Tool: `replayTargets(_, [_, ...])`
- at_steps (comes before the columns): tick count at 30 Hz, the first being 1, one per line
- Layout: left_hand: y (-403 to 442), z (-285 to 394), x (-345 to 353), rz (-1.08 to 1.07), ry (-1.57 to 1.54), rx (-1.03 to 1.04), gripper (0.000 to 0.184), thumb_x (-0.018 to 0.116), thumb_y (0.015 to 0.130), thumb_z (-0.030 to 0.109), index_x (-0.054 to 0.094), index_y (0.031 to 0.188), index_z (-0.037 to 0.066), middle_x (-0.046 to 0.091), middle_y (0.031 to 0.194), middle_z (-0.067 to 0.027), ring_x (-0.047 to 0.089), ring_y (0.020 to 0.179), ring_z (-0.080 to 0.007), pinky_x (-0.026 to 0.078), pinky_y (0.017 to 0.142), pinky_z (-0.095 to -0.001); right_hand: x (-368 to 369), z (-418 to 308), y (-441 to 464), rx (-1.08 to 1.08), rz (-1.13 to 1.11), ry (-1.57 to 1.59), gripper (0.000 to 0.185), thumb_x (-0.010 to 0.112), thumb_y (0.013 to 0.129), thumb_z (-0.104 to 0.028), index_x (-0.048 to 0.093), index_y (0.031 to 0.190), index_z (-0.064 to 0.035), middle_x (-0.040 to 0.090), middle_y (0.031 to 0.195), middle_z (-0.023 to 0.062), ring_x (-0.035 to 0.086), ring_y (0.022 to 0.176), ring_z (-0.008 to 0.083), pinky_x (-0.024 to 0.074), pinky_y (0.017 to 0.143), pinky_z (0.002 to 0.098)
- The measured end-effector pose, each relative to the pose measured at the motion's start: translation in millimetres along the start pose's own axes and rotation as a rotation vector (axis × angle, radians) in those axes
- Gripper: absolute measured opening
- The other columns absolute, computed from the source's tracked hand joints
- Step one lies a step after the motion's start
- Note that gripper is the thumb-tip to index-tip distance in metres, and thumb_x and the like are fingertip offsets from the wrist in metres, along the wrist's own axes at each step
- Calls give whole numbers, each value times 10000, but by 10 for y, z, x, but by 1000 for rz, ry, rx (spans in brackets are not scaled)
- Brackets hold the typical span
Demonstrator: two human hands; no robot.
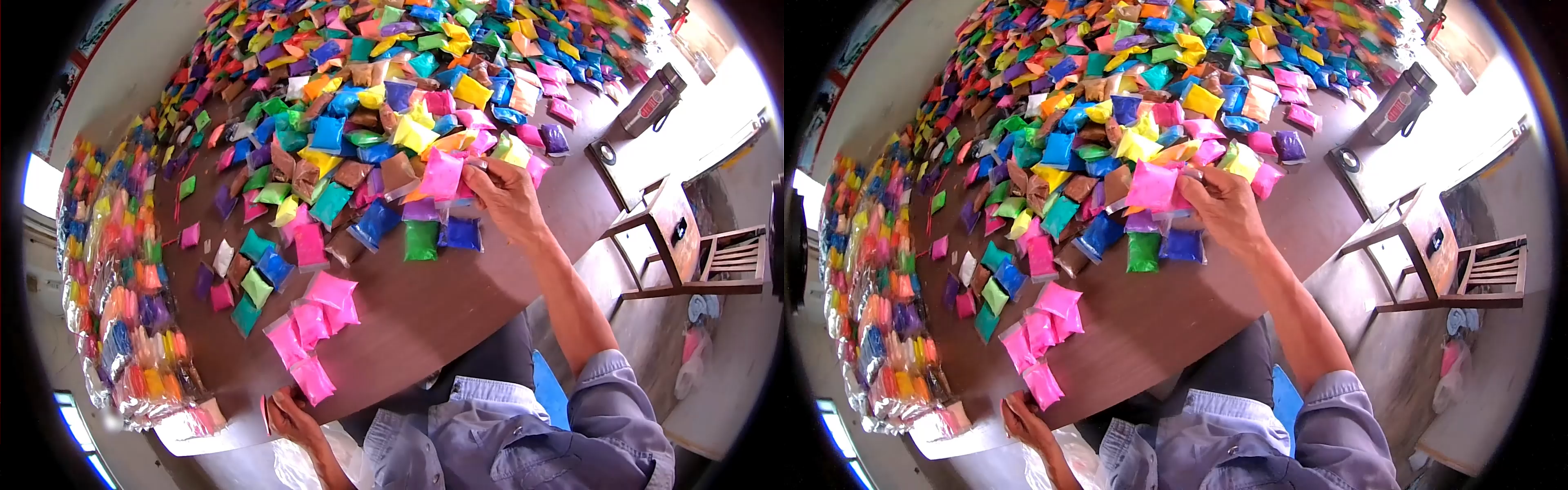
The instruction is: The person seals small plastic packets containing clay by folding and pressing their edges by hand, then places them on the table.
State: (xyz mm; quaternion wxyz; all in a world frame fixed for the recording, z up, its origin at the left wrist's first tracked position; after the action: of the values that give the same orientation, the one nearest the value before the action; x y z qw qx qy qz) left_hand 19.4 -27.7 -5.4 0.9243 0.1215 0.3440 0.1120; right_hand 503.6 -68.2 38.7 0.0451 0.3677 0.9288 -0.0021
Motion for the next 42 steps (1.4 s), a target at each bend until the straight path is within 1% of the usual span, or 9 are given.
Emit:
replayTargets(2, [-4, 37, -6, 5, 2, -4, 436, 517, 1081, 386, 647, 871, 27, 597, 718, -17, 481, 619, -102, 353, 546, -268, 29, 3, -15, -31, 34, 58, 211, 681, 1005, -211, 713, 971, -5, 580, 734, -49, 508, 633, 28, 403, 543, 231])
replayTargets(11, [-13, 148, 18, 13, -102, -17, 396, 496, 1077, 248, 689, 871, -29, 669, 747, -69, 555, 605, -132, 434, 555, -264, 1, 7, -105, 10, 33, 48, 199, 664, 1023, -213, 730, 1056, -28, 602, 793, -67, 504, 684, 14, 390, 574, 210])
replayTargets(15, [4, 177, -36, -23, -74, -14, 393, 522, 1074, 278, 709, 905, -23, 704, 765, -72, 603, 608, -135, 458, 548, -272, -56, 107, -84, -53, 17, 3, 255, 668, 1028, -216, 728, 1182, -21, 628, 828, -63, 518, 676, 24, 420, 582, 201])
replayTargets(19, [11, 196, -30, -14, -73, -21, 456, 511, 1085, 343, 690, 878, -22, 666, 761, -67, 548, 608, -128, 429, 579, -273, 7, -27, -195, -73, 35, -34, 280, 698, 1013, -229, 734, 1186, -12, 628, 819, -46, 519, 667, 36, 414, 581, 205])
replayTargets(21, [22, 159, -58, -19, -82, 5, 373, 543, 1065, 258, 723, 907, -28, 705, 737, -81, 595, 580, -136, 443, 551, -278, 8, -28, -259, -73, 18, -43, 275, 694, 1015, -223, 735, 1188, -13, 624, 811, -43, 515, 666, 39, 413, 584, 206])
replayTargets(28, [13, 141, -29, 0, -188, -25, 366, 563, 1062, 244, 709, 881, -40, 687, 744, -73, 566, 585, -110, 434, 554, -265, 129, -99, -573, -39, 36, -114, 281, 691, 1018, -242, 739, 1185, -22, 606, 790, -44, 503, 659, 37, 385, 575, 208])
replayTargets(33, [15, 154, -32, 1, -197, -23, 382, 565, 1065, 259, 710, 882, -44, 683, 731, -71, 562, 583, -111, 432, 549, -266, 157, -71, -762, -73, -30, -128, 252, 695, 1014, -266, 750, 1069, -26, 590, 762, -40, 503, 640, 31, 375, 552, 208])
replayTargets(41, [9, 172, -28, 3, -172, -21, 395, 561, 1065, 269, 714, 882, -46, 702, 746, -87, 585, 591, -124, 451, 553, -272, 414, -49, -1145, 82, -127, -99, 201, 688, 1007, -232, 768, 1018, -47, 597, 725, -81, 487, 608, -4, 358, 514, 193])
replayTargets(42, [9, 176, -33, 9, -183, -29, 393, 561, 1064, 269, 717, 888, -46, 706, 751, -89, 591, 592, -126, 456, 556, -273, 466, -60, -1175, 124, -144, -142, 189, 686, 992, -201, 755, 951, -30, 583, 719, -85, 484, 634, 3, 371, 530, 217])
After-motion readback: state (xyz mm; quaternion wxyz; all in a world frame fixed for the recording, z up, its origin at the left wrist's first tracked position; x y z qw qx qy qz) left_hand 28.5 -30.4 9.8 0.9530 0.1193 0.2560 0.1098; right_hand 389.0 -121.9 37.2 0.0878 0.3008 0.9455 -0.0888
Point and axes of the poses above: each hand's wrist, its own y-axis towards the middle knuckle, its own x-axis out of the palm, z = x × y, the point moved 1 cm from there along y, towards the middle knuckle
